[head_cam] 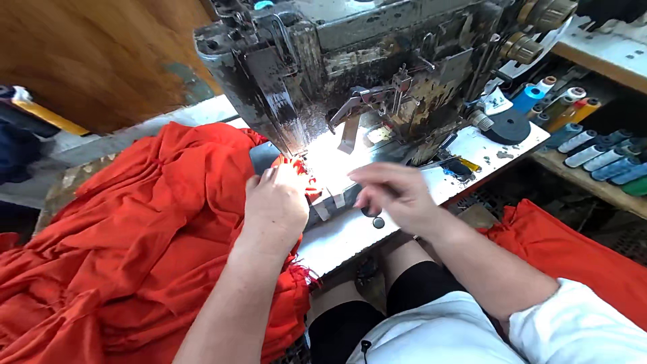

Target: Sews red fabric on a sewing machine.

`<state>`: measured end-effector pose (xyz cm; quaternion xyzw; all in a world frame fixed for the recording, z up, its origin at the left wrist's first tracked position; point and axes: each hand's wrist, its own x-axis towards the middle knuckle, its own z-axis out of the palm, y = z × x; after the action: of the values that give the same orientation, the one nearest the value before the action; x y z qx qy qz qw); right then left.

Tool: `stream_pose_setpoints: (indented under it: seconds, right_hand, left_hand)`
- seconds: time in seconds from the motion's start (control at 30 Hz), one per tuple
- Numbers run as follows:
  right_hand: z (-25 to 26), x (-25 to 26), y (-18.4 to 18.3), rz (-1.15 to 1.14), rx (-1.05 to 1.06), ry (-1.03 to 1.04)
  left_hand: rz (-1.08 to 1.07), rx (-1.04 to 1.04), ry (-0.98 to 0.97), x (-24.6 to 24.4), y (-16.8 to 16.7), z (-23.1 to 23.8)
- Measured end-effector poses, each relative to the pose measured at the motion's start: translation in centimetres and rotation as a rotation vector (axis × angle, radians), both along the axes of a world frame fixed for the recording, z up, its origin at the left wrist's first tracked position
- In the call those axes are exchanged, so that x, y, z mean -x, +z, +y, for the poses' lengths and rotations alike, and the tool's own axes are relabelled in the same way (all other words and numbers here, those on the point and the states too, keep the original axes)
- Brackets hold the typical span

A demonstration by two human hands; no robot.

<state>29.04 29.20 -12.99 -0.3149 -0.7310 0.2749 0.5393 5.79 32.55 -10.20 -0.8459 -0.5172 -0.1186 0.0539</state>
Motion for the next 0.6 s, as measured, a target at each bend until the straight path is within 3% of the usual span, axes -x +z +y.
stream_pose_setpoints:
  seconds: [0.07,0.2,0.6]
  right_hand:
    - [-0.7,-4.4,1.9,0.163,-0.062,-0.04]
    - [-0.9,-10.6,5.0,0.307,-0.126,-0.301]
    - [0.6,-15.0,6.0,0.316,-0.188,-0.435]
  left_hand:
    - [-0.118,-0.092,-0.059,0.0,-1.2,-0.5]
    - [-0.186,-0.076,0.021,-0.3,-2.0,0.6]
    - [-0.143,-0.065,0.045,-0.5,-1.8,1.5]
